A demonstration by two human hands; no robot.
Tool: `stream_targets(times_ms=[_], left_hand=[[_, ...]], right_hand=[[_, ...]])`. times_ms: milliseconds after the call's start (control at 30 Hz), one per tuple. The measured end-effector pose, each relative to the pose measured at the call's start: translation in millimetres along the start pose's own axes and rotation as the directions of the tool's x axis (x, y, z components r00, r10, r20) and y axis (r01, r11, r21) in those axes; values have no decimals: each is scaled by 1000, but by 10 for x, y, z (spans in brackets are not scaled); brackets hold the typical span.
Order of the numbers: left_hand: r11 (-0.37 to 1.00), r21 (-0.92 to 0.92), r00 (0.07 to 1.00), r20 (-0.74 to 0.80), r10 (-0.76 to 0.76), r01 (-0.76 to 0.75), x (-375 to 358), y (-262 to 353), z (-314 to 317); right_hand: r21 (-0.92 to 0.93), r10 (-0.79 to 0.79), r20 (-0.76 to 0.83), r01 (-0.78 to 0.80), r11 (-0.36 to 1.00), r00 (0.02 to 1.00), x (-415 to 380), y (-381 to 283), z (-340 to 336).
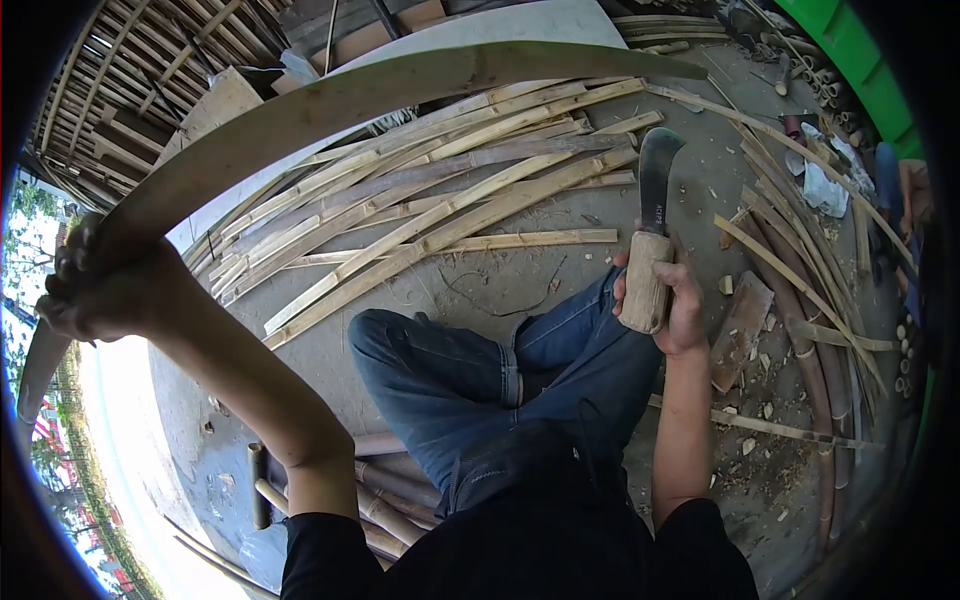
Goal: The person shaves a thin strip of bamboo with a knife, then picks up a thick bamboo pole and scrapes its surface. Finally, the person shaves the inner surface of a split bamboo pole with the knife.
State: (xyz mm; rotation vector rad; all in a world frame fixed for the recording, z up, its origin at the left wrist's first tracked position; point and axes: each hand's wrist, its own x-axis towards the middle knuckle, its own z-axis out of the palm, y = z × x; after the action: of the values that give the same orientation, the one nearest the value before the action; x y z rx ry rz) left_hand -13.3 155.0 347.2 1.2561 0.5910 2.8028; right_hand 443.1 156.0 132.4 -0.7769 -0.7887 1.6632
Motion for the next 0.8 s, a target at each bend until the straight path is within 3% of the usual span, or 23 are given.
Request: stream_targets(times_ms=[67,100,133,200,267,333,400,433,567,600,667,700,733,800], left_hand=[[939,-232,967,87,-238,252,-671,-312,83],[967,-38,967,2,-253,253,-1123,-382,310],[908,-56,910,-5,-416,415,-1400,-448,315],[785,-197,806,232,-545,588,-1755,-536,47],[676,-251,721,233,-652,692,-1959,-485,-160],[661,-250,705,189,-683,707,-2147,-449,-323],[693,-179,715,130,-687,699,-2256,-412,-423],[721,-106,729,68,-681,685,-2313,-385,-465],[753,-130,764,120,-634,645,-2428,-271,-529],[743,-134,755,125,-644,656,-2457,-237,-522],[744,-137,756,113,-645,654,-2509,-165,-538],[746,-143,759,87,-645,650,-2550,-146,-549],[737,-154,752,90,-653,658,-2572,-157,-589],[721,-152,714,-105,-692,676,-2650,-163,-699]], right_hand=[[-16,14,36,-14,1000,999,-41,9,-124],[-28,29,77,-27,999,997,-56,46,-175],[-28,34,79,-31,999,996,-45,109,-210],[-390,-75,-25,59,919,997,-55,250,-260],[-464,-72,-90,22,886,993,-133,268,-88],[-539,-77,-154,-18,842,985,-153,335,-53],[-874,-339,30,190,447,940,-89,458,-106],[-910,-316,14,143,390,949,-72,470,-87],[-971,-174,21,61,230,985,-133,472,261],[-973,-176,6,47,228,984,-144,482,199],[-999,-163,0,9,51,987,-114,479,-7],[-992,-67,-111,-107,67,992,-24,324,-122],[-996,-43,-84,-83,26,996,38,293,-234],[-995,-59,-74,-77,-65,996,79,364,-185]])
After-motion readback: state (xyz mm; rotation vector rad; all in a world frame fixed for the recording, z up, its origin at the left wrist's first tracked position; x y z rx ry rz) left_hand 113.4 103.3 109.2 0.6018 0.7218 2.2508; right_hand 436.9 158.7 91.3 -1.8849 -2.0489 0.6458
